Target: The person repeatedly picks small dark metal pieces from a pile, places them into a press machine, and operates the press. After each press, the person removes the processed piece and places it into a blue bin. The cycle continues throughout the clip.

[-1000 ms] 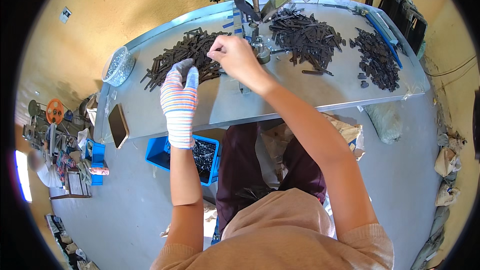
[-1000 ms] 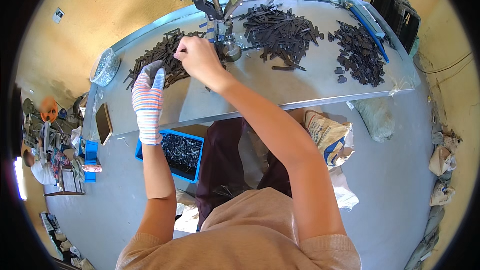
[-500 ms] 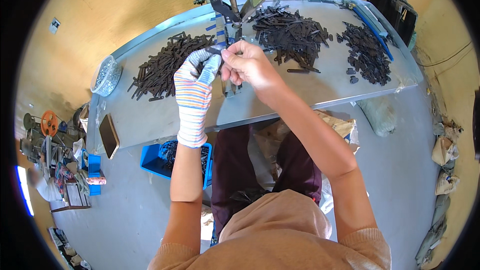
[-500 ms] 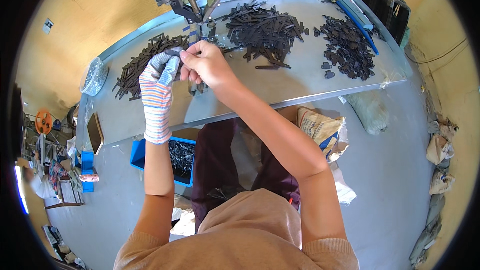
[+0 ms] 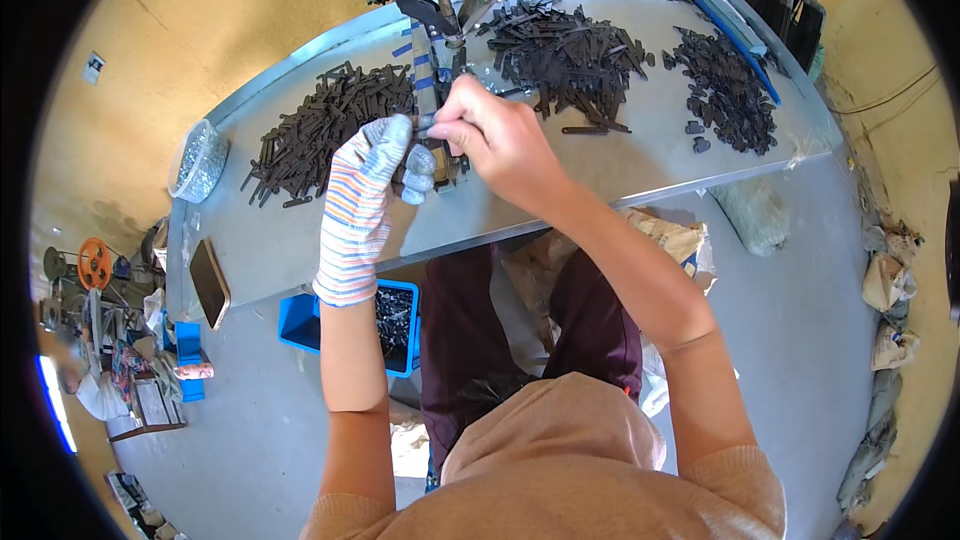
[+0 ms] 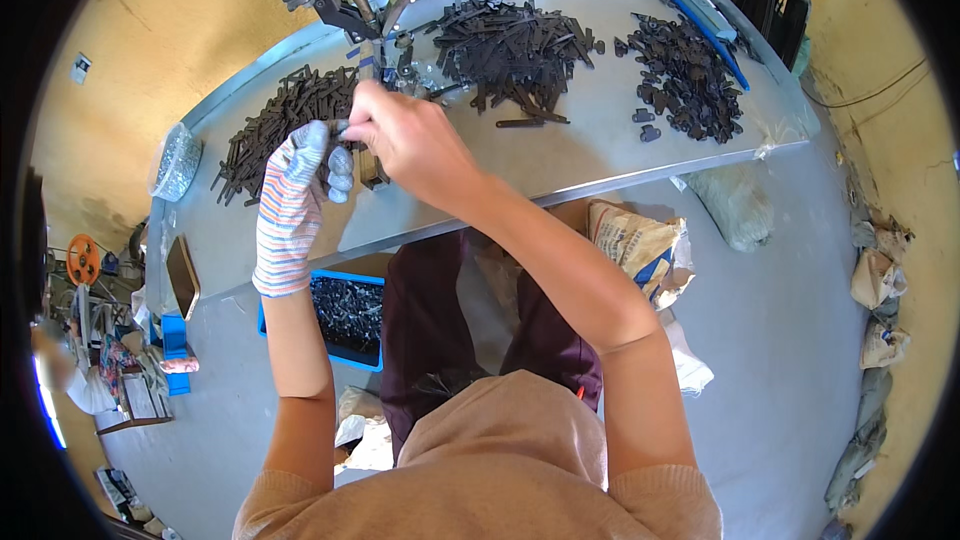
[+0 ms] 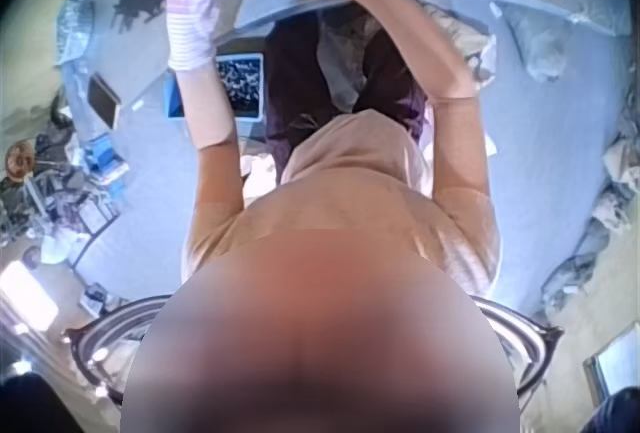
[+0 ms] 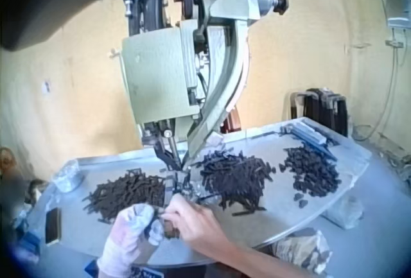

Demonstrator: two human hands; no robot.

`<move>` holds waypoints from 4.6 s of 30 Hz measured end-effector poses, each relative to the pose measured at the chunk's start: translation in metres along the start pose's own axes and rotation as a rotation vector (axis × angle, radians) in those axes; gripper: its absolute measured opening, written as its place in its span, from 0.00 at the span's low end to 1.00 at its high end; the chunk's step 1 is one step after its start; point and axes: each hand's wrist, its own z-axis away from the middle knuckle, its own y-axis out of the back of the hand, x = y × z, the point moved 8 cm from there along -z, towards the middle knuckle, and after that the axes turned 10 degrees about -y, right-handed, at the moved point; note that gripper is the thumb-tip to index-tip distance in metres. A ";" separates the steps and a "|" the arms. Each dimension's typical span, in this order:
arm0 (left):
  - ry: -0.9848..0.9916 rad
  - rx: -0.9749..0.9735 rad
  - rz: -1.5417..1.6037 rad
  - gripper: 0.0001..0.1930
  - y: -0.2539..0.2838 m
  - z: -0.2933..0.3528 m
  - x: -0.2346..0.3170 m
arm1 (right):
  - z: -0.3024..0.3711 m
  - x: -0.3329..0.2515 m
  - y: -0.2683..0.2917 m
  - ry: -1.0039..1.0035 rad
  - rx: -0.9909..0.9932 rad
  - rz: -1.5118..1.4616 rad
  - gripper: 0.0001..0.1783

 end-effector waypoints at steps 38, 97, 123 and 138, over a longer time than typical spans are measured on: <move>-0.074 -0.033 -0.403 0.17 0.016 -0.105 -0.041 | 0.018 -0.078 0.036 -0.035 -0.124 0.699 0.19; -0.011 -0.043 -0.252 0.13 0.021 -0.106 -0.049 | -0.029 0.141 0.095 -0.462 0.066 -0.599 0.09; -0.488 0.037 -0.827 0.11 0.024 -0.094 -0.016 | -0.024 0.130 0.089 -0.581 0.196 -0.537 0.14; -0.020 -0.009 -0.286 0.12 0.012 -0.093 -0.034 | -0.031 0.105 0.067 -0.536 -0.017 -0.616 0.07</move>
